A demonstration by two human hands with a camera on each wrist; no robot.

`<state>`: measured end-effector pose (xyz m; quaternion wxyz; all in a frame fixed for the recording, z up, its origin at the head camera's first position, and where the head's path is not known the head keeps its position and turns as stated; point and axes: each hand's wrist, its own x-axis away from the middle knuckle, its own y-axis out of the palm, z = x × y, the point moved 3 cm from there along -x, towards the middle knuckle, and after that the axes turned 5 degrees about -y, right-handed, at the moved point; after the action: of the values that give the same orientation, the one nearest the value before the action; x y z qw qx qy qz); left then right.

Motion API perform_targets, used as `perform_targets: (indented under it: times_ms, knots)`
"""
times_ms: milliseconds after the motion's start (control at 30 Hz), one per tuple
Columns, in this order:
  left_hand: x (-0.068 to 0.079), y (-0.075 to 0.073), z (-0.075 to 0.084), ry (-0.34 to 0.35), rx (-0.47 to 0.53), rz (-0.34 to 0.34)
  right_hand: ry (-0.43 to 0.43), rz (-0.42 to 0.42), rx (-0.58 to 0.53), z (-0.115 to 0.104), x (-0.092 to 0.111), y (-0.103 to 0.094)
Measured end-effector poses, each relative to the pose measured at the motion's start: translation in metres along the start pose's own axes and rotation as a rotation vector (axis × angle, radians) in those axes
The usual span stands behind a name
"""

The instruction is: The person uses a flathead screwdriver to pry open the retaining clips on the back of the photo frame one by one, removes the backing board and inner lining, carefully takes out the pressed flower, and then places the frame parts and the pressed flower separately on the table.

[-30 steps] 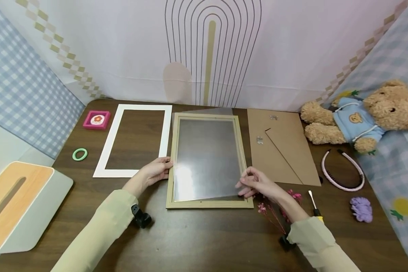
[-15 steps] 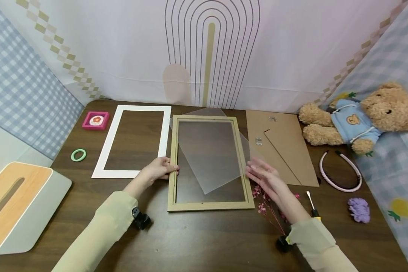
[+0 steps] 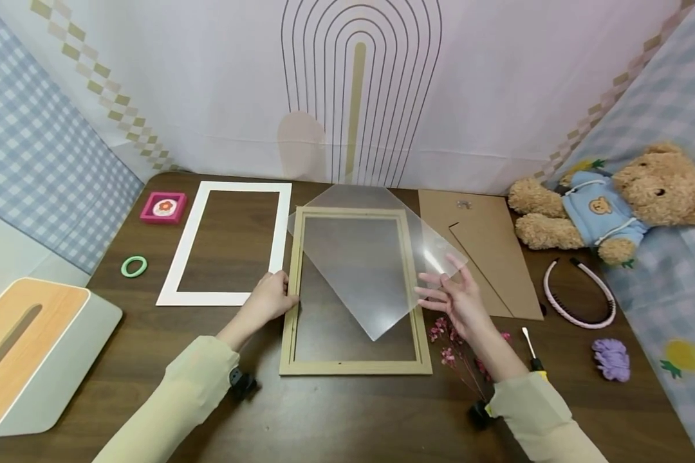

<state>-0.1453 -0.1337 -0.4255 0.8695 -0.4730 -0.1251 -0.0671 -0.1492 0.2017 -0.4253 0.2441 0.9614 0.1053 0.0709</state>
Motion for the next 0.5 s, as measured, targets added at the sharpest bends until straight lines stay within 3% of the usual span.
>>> perform_targets:
  times_ms: [500]
  knots:
    - [0.064, 0.007, -0.008, 0.010, -0.036, -0.128, -0.129, 0.119, 0.198, -0.033, -0.021, -0.040]
